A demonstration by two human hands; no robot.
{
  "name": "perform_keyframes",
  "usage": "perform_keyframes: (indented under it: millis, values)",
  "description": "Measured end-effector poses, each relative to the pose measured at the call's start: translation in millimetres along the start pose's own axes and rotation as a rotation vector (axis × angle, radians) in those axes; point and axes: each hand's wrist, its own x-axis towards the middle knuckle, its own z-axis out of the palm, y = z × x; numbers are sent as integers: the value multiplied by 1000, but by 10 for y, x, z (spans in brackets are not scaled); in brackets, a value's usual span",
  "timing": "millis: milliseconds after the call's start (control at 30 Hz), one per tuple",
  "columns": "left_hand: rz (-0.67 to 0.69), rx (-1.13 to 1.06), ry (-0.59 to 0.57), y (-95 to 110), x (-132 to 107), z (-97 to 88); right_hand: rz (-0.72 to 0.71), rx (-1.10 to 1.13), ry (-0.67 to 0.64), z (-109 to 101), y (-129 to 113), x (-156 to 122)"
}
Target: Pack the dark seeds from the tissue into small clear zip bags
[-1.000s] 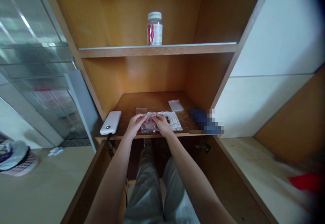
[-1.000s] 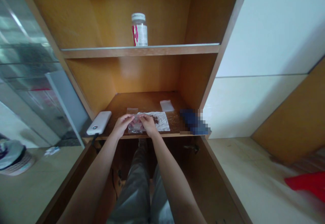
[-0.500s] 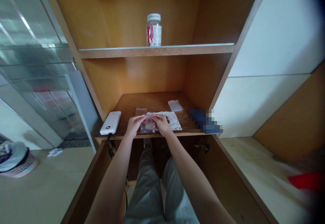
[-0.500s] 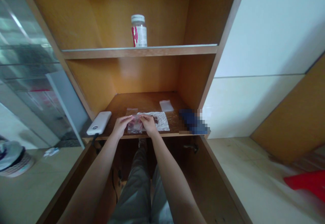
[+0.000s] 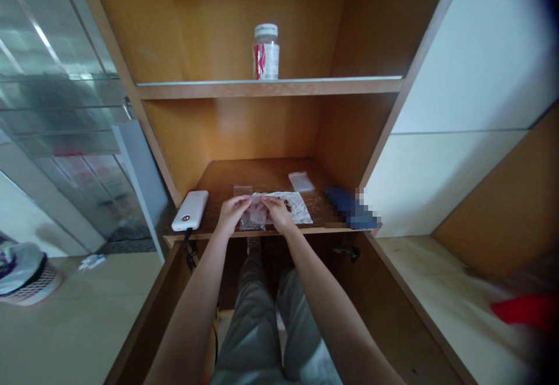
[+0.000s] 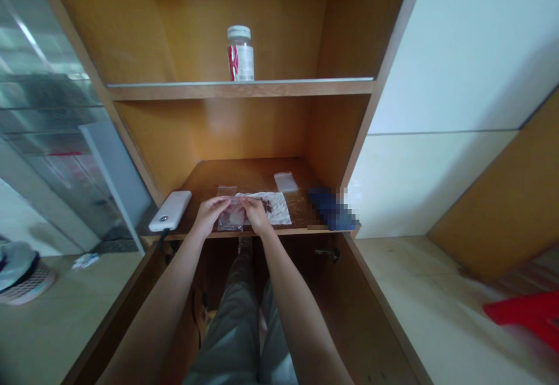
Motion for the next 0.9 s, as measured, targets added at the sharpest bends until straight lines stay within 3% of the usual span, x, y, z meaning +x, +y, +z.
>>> perform_keyframes:
  millis: [100, 600, 767, 900]
  values:
    - [5, 35, -7, -9, -5, -4, -13, 29, -42, 4, -43, -28]
    - [26, 225, -59, 41, -27, 15, -31, -75, -5, 9, 34, 9]
    - [9, 201, -29, -9, -10, 9, -54, -14, -3, 20, 12, 0]
    - [-6, 160, -83, -13, -4, -14, 8, 101, 6, 43, -28, -19]
